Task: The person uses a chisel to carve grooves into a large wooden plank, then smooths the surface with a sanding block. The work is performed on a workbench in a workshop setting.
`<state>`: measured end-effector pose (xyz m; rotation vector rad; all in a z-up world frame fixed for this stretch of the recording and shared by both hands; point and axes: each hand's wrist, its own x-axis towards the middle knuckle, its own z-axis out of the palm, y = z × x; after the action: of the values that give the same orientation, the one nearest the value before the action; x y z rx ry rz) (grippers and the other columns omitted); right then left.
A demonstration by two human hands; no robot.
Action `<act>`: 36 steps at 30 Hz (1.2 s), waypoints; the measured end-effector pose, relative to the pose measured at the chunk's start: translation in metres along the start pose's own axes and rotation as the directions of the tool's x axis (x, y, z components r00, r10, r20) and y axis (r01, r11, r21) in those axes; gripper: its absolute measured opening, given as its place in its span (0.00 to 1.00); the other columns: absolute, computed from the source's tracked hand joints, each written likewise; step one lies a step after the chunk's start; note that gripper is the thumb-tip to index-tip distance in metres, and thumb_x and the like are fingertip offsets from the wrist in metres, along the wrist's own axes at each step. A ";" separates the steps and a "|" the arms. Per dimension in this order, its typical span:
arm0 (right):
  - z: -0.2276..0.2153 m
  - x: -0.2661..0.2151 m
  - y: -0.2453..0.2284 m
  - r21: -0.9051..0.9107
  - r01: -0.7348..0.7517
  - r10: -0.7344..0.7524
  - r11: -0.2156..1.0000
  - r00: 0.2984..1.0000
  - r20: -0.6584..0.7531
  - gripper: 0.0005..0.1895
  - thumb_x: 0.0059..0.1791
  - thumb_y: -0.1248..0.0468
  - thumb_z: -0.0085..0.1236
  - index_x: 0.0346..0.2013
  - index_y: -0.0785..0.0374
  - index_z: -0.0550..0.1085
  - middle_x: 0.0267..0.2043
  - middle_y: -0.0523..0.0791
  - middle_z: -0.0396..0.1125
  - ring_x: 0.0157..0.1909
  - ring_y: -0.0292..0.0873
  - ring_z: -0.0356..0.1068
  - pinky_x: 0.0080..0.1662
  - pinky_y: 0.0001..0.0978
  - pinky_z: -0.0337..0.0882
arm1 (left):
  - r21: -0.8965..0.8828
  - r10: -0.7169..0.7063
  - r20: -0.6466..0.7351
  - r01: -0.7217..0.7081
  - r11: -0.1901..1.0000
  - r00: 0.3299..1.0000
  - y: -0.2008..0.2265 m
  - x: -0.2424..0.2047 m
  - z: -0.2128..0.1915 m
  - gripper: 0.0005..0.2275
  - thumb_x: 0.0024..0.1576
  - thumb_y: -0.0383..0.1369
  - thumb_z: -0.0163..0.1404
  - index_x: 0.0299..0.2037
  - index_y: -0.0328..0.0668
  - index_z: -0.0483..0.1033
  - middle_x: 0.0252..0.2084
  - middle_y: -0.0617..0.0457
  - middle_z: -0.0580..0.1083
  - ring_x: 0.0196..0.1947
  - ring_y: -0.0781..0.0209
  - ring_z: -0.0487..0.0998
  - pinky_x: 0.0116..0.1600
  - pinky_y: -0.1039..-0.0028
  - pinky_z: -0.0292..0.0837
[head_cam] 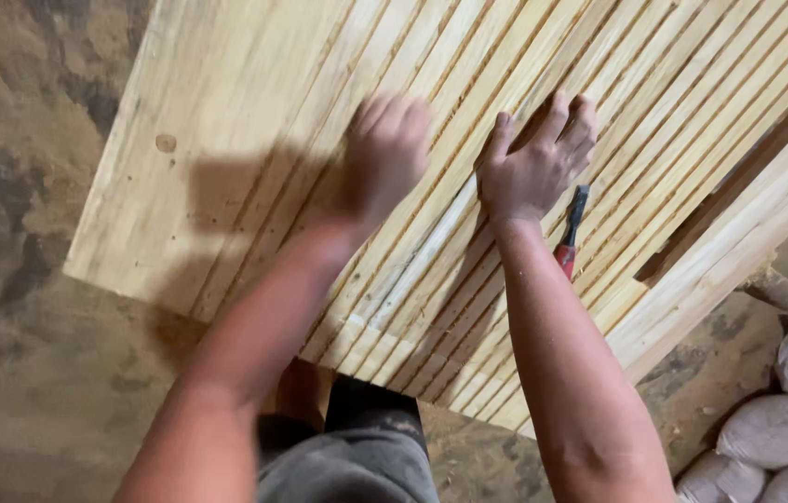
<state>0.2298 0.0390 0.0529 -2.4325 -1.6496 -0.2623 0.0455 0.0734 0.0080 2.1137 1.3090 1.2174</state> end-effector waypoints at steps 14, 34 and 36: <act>0.004 -0.007 0.005 -0.045 -0.026 0.028 0.999 0.999 0.044 0.35 0.55 0.47 0.57 0.69 0.64 0.61 0.73 0.58 0.49 0.76 0.62 0.46 0.73 0.61 0.46 | -0.029 -0.034 0.034 0.035 0.999 0.999 -0.003 -0.024 -0.001 0.04 0.54 0.21 0.51 0.38 0.36 0.76 0.35 0.41 0.74 0.39 0.43 0.76 0.47 0.57 0.71; 0.003 -0.001 0.003 0.014 -0.048 0.048 0.999 0.999 0.026 0.35 0.54 0.47 0.57 0.69 0.64 0.61 0.73 0.60 0.48 0.76 0.65 0.45 0.72 0.59 0.48 | 0.022 -0.012 -0.034 0.013 1.000 0.999 -0.010 0.033 0.031 0.01 0.56 0.24 0.48 0.34 0.40 0.72 0.34 0.45 0.73 0.39 0.45 0.75 0.47 0.57 0.70; 0.001 -0.008 0.009 0.006 -0.026 0.026 1.000 0.998 0.049 0.37 0.55 0.48 0.56 0.71 0.65 0.58 0.75 0.61 0.46 0.77 0.66 0.43 0.74 0.57 0.47 | 0.009 -0.006 -0.066 0.007 1.000 0.998 -0.008 0.044 0.045 0.01 0.56 0.25 0.49 0.35 0.40 0.72 0.34 0.45 0.74 0.39 0.45 0.75 0.47 0.58 0.69</act>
<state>0.2353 0.0287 0.0493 -2.4725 -1.6345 -0.1941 0.0868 0.1202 -0.0019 2.0901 1.3512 1.2915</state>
